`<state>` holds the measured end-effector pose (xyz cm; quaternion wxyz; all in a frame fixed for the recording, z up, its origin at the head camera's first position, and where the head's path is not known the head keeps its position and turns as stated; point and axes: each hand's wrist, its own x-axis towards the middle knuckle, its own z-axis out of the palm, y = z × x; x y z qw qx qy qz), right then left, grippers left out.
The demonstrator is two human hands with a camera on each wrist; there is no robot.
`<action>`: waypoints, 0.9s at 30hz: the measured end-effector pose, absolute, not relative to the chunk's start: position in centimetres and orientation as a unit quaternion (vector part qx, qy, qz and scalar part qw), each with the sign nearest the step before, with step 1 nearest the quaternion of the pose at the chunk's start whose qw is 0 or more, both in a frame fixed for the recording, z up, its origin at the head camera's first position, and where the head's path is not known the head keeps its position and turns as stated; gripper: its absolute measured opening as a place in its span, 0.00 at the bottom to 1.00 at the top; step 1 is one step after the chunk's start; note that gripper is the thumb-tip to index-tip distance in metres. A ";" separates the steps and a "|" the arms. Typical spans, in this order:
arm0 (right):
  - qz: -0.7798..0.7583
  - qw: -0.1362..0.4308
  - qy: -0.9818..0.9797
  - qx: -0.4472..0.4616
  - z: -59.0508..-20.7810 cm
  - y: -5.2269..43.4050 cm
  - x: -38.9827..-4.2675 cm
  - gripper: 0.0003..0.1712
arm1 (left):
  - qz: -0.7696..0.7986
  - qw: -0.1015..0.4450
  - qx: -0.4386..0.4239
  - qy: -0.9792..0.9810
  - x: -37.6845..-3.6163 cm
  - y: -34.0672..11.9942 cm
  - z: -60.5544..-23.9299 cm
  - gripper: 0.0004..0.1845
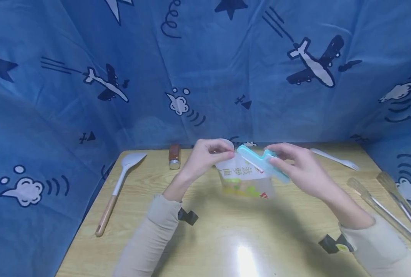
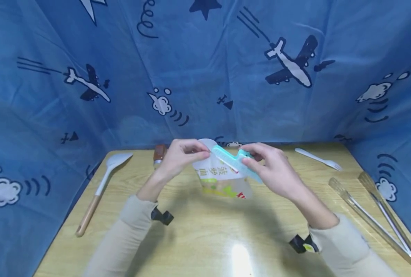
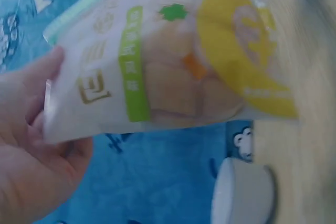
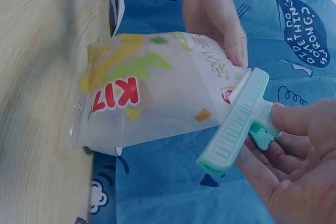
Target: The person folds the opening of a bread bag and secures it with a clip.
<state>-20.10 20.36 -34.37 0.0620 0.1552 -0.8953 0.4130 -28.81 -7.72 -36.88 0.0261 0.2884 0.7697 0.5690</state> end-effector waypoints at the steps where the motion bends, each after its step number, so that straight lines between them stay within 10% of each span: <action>1: 0.410 0.068 -0.896 0.156 -34.5 20.4 -20.1 0.19 | 0.556 0.017 0.293 0.778 -28.7 -7.6 -36.6 0.07; 27: 0.456 0.029 -0.877 0.148 -34.4 20.2 -20.3 0.18 | 0.432 -0.052 0.339 0.834 -27.1 -5.1 -35.6 0.04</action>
